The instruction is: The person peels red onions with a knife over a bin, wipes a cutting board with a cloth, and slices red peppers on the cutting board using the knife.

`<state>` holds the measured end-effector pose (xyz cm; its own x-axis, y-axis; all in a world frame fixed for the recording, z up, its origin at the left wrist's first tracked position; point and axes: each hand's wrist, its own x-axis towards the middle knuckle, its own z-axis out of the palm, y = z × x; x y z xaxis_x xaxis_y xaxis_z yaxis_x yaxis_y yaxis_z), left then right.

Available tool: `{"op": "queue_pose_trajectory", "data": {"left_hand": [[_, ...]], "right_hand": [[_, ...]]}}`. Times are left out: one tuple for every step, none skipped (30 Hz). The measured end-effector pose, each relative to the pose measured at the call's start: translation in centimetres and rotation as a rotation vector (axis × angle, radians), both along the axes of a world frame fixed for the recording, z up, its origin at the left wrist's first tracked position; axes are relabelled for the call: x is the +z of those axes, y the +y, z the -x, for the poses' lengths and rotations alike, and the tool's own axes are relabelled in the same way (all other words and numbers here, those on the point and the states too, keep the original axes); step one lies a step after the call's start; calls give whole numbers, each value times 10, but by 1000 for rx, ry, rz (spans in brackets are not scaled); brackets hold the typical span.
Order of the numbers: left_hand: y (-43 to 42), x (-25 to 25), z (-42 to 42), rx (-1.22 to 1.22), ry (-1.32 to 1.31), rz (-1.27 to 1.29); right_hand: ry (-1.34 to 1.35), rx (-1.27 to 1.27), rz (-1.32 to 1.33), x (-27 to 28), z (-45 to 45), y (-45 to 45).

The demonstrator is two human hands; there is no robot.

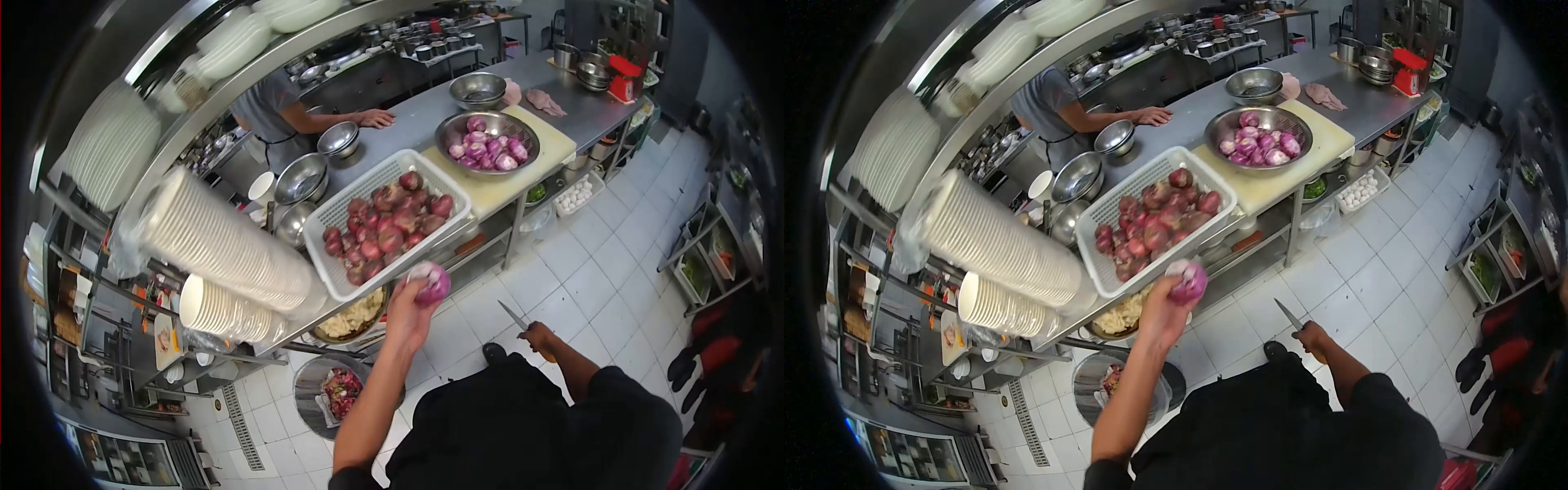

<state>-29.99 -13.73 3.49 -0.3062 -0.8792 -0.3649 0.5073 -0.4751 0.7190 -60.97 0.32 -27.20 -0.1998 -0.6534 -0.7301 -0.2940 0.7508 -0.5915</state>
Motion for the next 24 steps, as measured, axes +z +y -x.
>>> {"op": "queue_pose_trajectory", "data": {"left_hand": [[-19, 11, 29, -41, -36, 41], [-43, 7, 55, -86, -11, 83], [-66, 3, 77, -131, 8, 119], [-85, 8, 101, -142, -33, 145], [-102, 16, 123, -116, -85, 104], [-122, 15, 142, -115, -99, 94], [-144, 11, 161, -114, -109, 87], [-161, 8, 176, -110, -120, 77], [-175, 9, 191, -105, -135, 87], [-188, 9, 205, -104, -150, 98], [-199, 9, 220, -104, -162, 107], [-210, 6, 233, -101, -109, 130], [-223, 4, 247, -95, -54, 159], [-234, 3, 258, -85, 1, 187], [-243, 10, 270, -68, -1, 174], [-249, 23, 282, -47, -3, 160], [-249, 32, 288, -24, -5, 145], [-246, 35, 289, -24, -62, 189], [-242, 36, 286, -21, -121, 233], [-238, 38, 282, -18, -181, 280], [-228, 37, 275, 6, -327, 277], [-221, 30, 265, -27, -396, 322], [-212, 23, 253, -58, -465, 364], [-206, 15, 240, -85, -535, 402]], "right_hand": [[-4, -42, 13, -4, 18, -2], [-9, -82, 19, -8, 34, 2], [-18, -122, 19, -13, 46, 7], [-29, -164, -5, -22, 59, 9], [-30, -187, -29, -23, 68, 11], [-26, -216, -47, -23, 79, 11], [-36, -257, -39, -21, 89, 12], [-47, -295, -36, -20, 96, 15], [-61, -333, -36, -19, 98, 19], [-87, -378, -13, -22, 100, 21], [-110, -425, 7, -23, 102, 26], [-130, -473, 29, -24, 104, 31], [-144, -487, -16, -22, 106, 32], [-148, -507, -27, -20, 107, 34], [-149, -522, -42, -17, 107, 37], [-150, -534, -58, -15, 108, 38], [-158, -498, -90, -17, 110, 37], [-166, -456, -122, -21, 115, 35], [-174, -411, -153, -31, 121, 34], [36, -37, -42, -39, 129, 33], [238, 338, 76, -48, 136, 32], [434, 711, 201, -49, 138, 29], [386, 647, 149, -51, 138, 24], [339, 590, 95, -48, 139, 15]]}}
